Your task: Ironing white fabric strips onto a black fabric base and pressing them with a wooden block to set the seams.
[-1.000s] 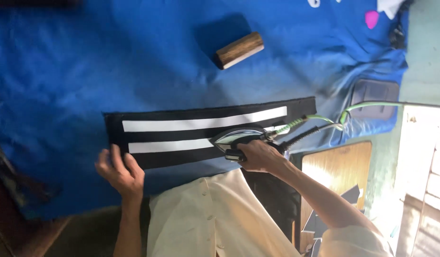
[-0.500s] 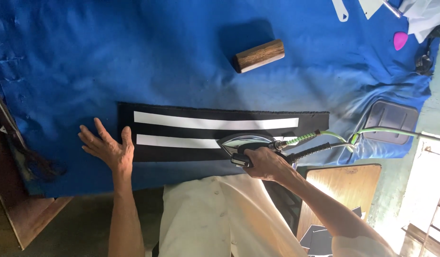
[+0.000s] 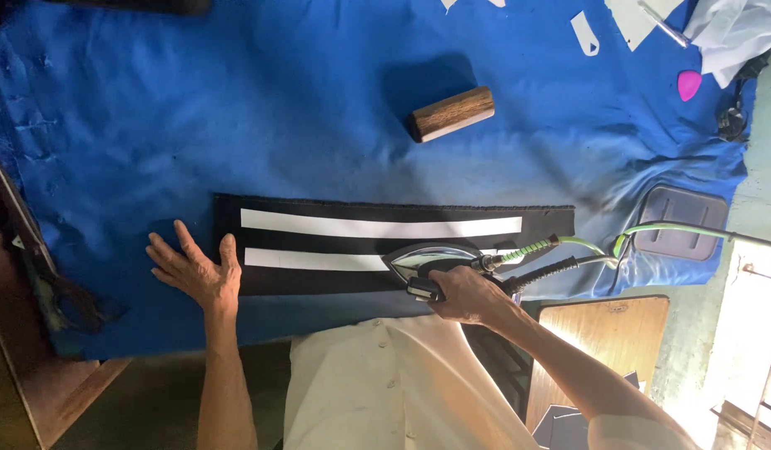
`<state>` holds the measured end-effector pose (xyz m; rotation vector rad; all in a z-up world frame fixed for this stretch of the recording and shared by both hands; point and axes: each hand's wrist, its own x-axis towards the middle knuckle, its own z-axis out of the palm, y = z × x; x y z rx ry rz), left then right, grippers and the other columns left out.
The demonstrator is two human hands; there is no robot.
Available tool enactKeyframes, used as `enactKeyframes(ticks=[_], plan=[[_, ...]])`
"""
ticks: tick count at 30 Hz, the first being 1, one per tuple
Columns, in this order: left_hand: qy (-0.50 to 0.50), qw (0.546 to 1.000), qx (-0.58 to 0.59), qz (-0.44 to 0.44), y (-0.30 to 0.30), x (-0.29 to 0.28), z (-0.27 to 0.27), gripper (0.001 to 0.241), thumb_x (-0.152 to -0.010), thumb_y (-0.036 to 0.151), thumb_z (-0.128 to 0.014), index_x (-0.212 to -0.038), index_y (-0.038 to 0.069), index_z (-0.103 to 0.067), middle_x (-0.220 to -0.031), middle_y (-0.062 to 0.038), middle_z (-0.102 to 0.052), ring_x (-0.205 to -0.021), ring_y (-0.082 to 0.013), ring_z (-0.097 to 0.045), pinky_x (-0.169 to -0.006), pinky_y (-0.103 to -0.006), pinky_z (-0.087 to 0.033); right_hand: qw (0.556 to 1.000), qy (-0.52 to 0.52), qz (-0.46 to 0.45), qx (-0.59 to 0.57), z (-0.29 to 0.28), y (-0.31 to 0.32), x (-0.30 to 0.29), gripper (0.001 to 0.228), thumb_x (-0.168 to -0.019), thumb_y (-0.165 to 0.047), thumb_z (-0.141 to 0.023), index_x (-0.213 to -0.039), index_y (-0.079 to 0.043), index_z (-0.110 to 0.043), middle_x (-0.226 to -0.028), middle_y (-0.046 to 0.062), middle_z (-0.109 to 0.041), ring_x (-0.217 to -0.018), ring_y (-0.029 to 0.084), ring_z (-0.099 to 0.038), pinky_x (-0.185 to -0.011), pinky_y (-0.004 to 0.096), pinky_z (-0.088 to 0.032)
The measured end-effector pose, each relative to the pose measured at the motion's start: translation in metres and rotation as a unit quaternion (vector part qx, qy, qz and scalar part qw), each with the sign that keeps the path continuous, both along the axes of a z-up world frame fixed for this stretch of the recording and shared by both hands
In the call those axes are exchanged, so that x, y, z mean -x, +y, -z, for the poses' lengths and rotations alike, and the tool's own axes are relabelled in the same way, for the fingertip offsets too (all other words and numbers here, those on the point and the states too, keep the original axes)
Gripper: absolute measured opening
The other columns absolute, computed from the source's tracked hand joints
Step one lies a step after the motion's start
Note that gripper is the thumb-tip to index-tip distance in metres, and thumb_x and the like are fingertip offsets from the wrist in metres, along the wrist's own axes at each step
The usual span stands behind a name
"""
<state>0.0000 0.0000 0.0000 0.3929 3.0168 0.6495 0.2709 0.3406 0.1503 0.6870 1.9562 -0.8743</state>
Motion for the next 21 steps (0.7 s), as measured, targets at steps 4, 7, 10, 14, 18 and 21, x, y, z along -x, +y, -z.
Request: enactKeyframes(ticks=[4, 7, 10, 14, 18, 21], plan=[[0.014, 1.0, -0.004, 0.006, 0.0, 0.0, 0.002, 0.088, -0.106, 0.071, -0.049, -0.164, 0.007, -0.037, -0.164, -0.03, -0.012, -0.151, -0.0522, -0.004, -0.108, -0.0848, -0.005, 1.0, 0.016, 0.012, -0.009, 0.009, -0.002, -0.008, 0.02, -0.08, -0.034, -0.075, -0.088, -0.017, -0.068, -0.074, 0.01, -0.073, -0.073, 0.027, -0.073, -0.065, 0.036, -0.057], [0.021, 1.0, -0.012, 0.01, -0.003, 0.0, 0.008, 0.086, -0.106, 0.069, -0.053, -0.164, 0.008, -0.036, -0.164, -0.029, -0.011, -0.151, -0.0522, -0.003, -0.107, -0.0849, -0.004, 1.0, 0.009, 0.006, -0.001, 0.001, 0.0, -0.005, 0.021, -0.082, -0.03, -0.074, -0.09, -0.011, -0.067, -0.077, 0.015, -0.073, -0.078, 0.032, -0.074, -0.066, 0.04, -0.058], [0.03, 0.999, -0.004, 0.015, -0.002, 0.0, 0.007, 0.086, -0.107, 0.07, -0.051, -0.164, 0.007, -0.037, -0.163, -0.03, -0.013, -0.15, -0.0527, -0.006, -0.106, -0.0862, -0.006, 1.0, 0.006, 0.001, -0.002, 0.006, -0.001, -0.004, 0.02, -0.081, -0.032, -0.074, -0.088, -0.014, -0.067, -0.074, 0.012, -0.072, -0.075, 0.029, -0.074, -0.065, 0.038, -0.058], [0.035, 0.999, -0.008, 0.021, -0.002, -0.002, 0.003, 0.086, -0.106, 0.071, -0.051, -0.163, 0.007, -0.037, -0.162, -0.033, -0.016, -0.149, -0.055, -0.008, -0.105, -0.0877, -0.008, 1.0, 0.019, 0.012, -0.009, 0.012, -0.001, -0.012, 0.019, -0.081, -0.03, -0.075, -0.088, -0.013, -0.068, -0.074, 0.013, -0.073, -0.074, 0.03, -0.074, -0.065, 0.038, -0.057], [0.018, 0.999, 0.047, 0.018, -0.006, -0.005, 0.005, 0.083, -0.11, 0.069, -0.048, -0.17, 0.02, -0.02, -0.171, -0.022, -0.006, -0.158, -0.0458, -0.004, -0.122, -0.0782, -0.01, 0.996, 0.072, -0.055, 0.017, 0.01, 0.001, -0.008, 0.021, -0.089, -0.029, -0.066, -0.095, -0.009, -0.064, -0.064, 0.007, -0.064, -0.054, 0.023, -0.061, -0.048, 0.036, -0.049], [0.027, 0.998, 0.055, 0.019, -0.005, -0.005, 0.006, 0.083, -0.11, 0.07, -0.049, -0.17, 0.019, -0.021, -0.171, -0.022, -0.007, -0.158, -0.0465, -0.006, -0.122, -0.0779, -0.012, 0.998, 0.041, -0.052, 0.022, 0.004, 0.002, -0.004, 0.023, -0.09, -0.032, -0.065, -0.097, -0.01, -0.063, -0.066, 0.007, -0.064, -0.056, 0.023, -0.061, -0.049, 0.036, -0.048]])
